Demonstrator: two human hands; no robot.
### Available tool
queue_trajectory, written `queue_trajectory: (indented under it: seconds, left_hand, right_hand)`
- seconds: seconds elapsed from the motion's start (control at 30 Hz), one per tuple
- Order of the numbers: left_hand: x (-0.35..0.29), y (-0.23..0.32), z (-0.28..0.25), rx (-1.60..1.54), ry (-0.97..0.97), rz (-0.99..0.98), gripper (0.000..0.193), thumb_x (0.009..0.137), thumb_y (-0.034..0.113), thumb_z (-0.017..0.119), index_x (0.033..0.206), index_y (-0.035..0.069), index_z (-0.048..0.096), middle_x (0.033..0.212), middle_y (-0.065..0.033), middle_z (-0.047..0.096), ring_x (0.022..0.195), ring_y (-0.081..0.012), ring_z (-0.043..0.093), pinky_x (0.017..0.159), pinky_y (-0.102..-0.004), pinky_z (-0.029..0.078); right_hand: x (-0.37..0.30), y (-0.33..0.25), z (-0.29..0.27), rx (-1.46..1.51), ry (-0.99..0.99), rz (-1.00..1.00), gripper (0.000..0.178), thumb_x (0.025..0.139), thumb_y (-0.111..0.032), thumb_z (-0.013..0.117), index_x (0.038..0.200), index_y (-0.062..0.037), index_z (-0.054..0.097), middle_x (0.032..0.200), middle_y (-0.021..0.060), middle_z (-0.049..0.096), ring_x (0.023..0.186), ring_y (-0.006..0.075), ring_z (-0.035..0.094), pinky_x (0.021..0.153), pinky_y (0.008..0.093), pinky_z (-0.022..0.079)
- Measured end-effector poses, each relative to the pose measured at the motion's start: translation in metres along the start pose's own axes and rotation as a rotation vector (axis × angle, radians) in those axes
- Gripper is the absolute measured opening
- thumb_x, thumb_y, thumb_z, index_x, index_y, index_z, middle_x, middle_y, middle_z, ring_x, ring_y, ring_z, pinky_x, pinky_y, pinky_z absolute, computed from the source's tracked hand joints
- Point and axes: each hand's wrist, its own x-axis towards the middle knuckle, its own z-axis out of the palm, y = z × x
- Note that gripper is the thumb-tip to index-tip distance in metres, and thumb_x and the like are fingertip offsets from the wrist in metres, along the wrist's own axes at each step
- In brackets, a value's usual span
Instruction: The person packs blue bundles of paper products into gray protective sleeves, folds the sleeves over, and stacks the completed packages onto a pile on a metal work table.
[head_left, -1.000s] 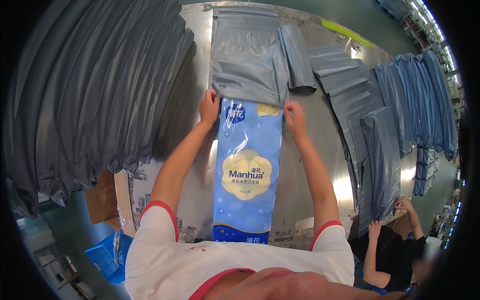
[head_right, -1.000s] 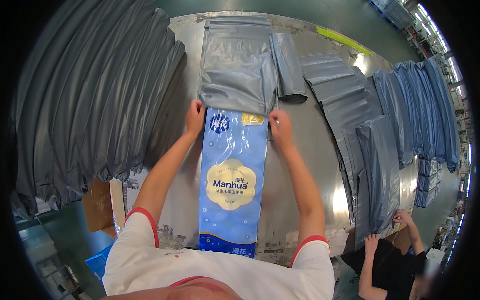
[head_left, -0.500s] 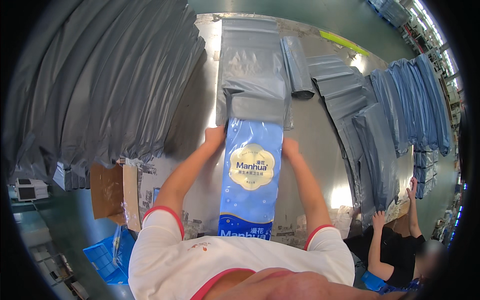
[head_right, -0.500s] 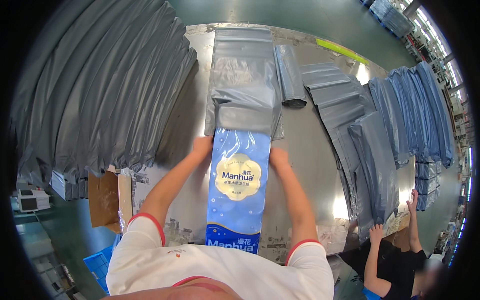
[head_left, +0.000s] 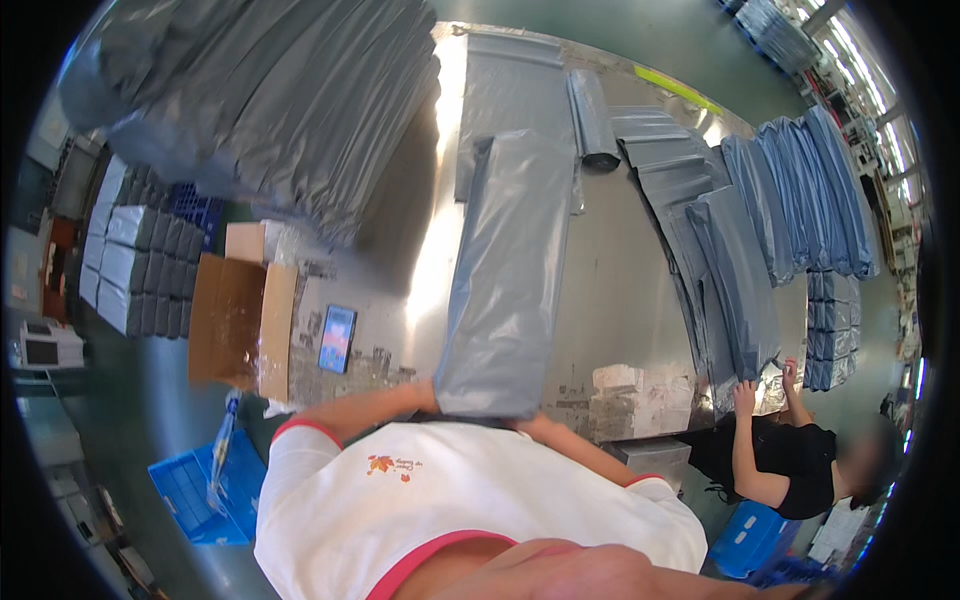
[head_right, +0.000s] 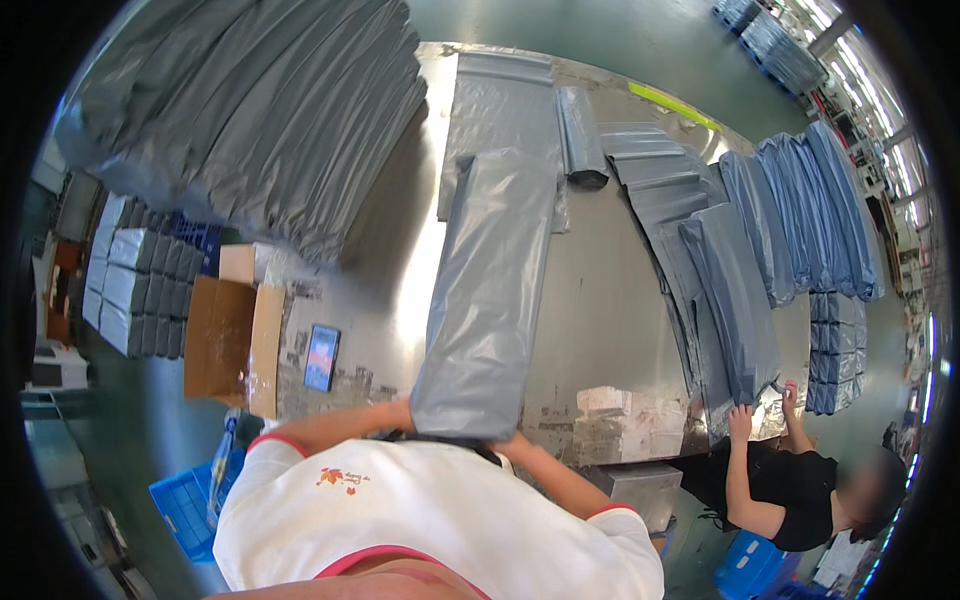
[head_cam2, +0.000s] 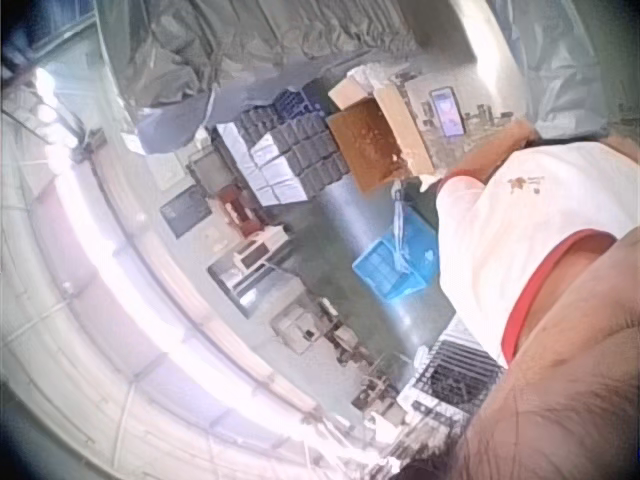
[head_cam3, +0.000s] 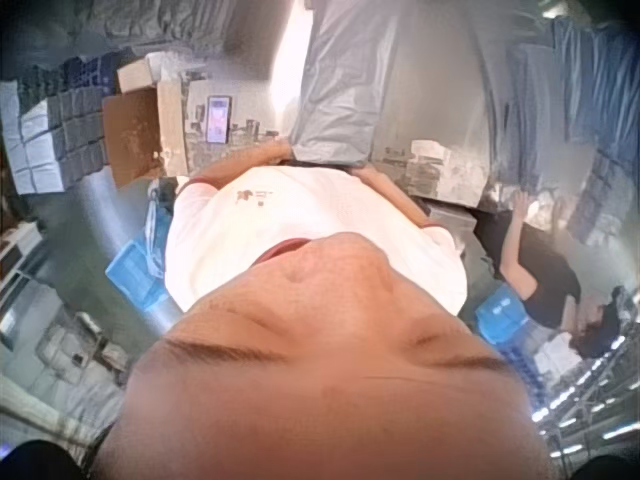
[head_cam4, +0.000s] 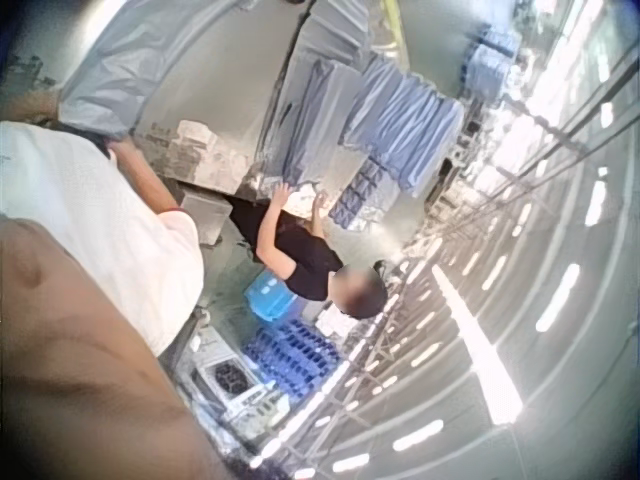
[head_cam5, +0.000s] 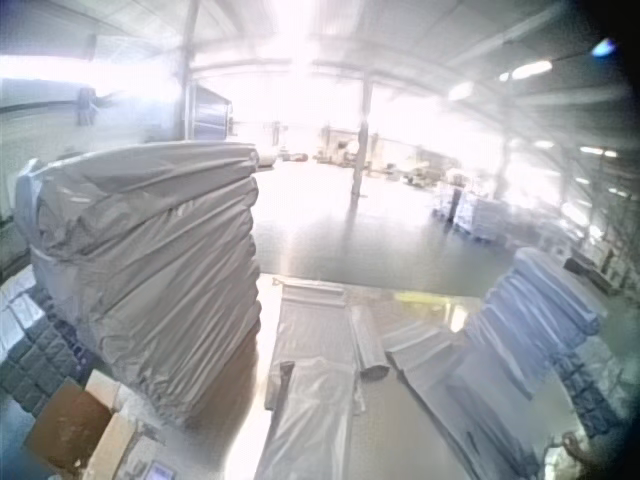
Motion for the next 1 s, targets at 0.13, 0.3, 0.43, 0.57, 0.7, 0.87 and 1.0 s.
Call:
queue_trajectory:
  seconds: [0.13, 0.3, 0.43, 0.57, 0.7, 0.87, 1.0]
  left_hand:
    - [0.04, 0.029, -0.04, -0.516, 0.309, -0.079, 0.023, 0.073, 0.022, 0.047, 0.089, 0.009, 0.057, 0.087, -0.0137, 0.058, 0.086, -0.0274, 0.054, 0.077, -0.036, 0.041]
    - [0.001, 0.038, -0.089, -0.135, 0.579, -0.061, 0.03, 0.078, 0.032, 0.04, 0.087, 0.008, 0.057, 0.087, -0.0153, 0.058, 0.082, -0.0329, 0.054, 0.07, -0.0395, 0.043]
    - [-0.013, -0.016, -0.047, -0.218, 0.636, -0.353, 0.033, 0.081, 0.032, 0.036, 0.083, 0.005, 0.056, 0.075, -0.019, 0.057, 0.071, -0.0374, 0.052, 0.064, -0.042, 0.043]
    - [-0.039, -0.044, -0.018, -0.764, 0.426, -0.382, 0.037, 0.085, 0.033, 0.037, 0.077, 0.002, 0.056, 0.068, -0.0123, 0.06, 0.055, -0.0217, 0.058, 0.051, -0.0309, 0.045]
    - [-0.049, -0.021, -0.013, -1.481, 0.323, -0.373, 0.021, 0.085, 0.018, 0.043, 0.087, -0.002, 0.051, 0.078, -0.0121, 0.061, 0.067, -0.018, 0.061, 0.053, -0.0224, 0.048]
    - [-0.046, -0.007, -0.001, -1.491, 0.31, -0.303, 0.013, 0.079, 0.003, 0.048, 0.088, -0.006, 0.05, 0.083, -0.0168, 0.059, 0.073, -0.0221, 0.06, 0.057, -0.0236, 0.05]
    - [-0.066, -0.036, 0.019, -1.505, 0.376, -0.396, 0.016, 0.074, -0.005, 0.048, 0.089, -0.011, 0.05, 0.075, -0.0189, 0.059, 0.067, -0.0246, 0.06, 0.054, -0.0265, 0.051]
  right_hand:
    - [0.075, -0.068, -0.059, -0.31, -0.092, 0.185, 0.028, 0.08, -0.025, 0.04, 0.093, -0.006, 0.056, 0.078, 0.0142, 0.059, 0.075, 0.0241, 0.056, 0.072, 0.0355, 0.04]
    - [0.08, 0.012, -0.031, 0.151, 0.49, 0.136, 0.041, 0.086, -0.036, 0.033, 0.071, -0.002, 0.05, 0.063, 0.0085, 0.054, 0.056, 0.0218, 0.051, 0.054, 0.0348, 0.041]
    - [0.069, 0.064, 0.015, 0.72, 0.715, 0.302, 0.044, 0.086, -0.038, 0.034, 0.067, -0.002, 0.05, 0.056, 0.0086, 0.053, 0.045, 0.0172, 0.049, 0.042, 0.0244, 0.039]
    - [0.05, 0.054, 0.029, 0.987, 0.654, 0.664, 0.038, 0.086, -0.031, 0.038, 0.079, 0.0036, 0.053, 0.06, 0.0094, 0.057, 0.049, 0.0184, 0.058, 0.037, 0.0228, 0.043]
    - [0.055, 0.047, 0.029, 0.894, 0.641, 0.594, 0.03, 0.086, -0.025, 0.039, 0.093, 0.0034, 0.046, 0.071, 0.0143, 0.059, 0.057, 0.0207, 0.06, 0.039, 0.0219, 0.044]
    - [0.065, 0.041, 0.032, 0.921, 0.697, 0.487, 0.025, 0.084, -0.017, 0.04, 0.091, 0.0068, 0.044, 0.074, 0.019, 0.059, 0.057, 0.0246, 0.061, 0.039, 0.0241, 0.045]
    - [0.051, 0.032, 0.03, 1.194, 0.768, 0.606, 0.023, 0.082, -0.013, 0.038, 0.1, 0.0006, 0.042, 0.083, 0.0176, 0.058, 0.067, 0.0264, 0.06, 0.047, 0.0244, 0.047]
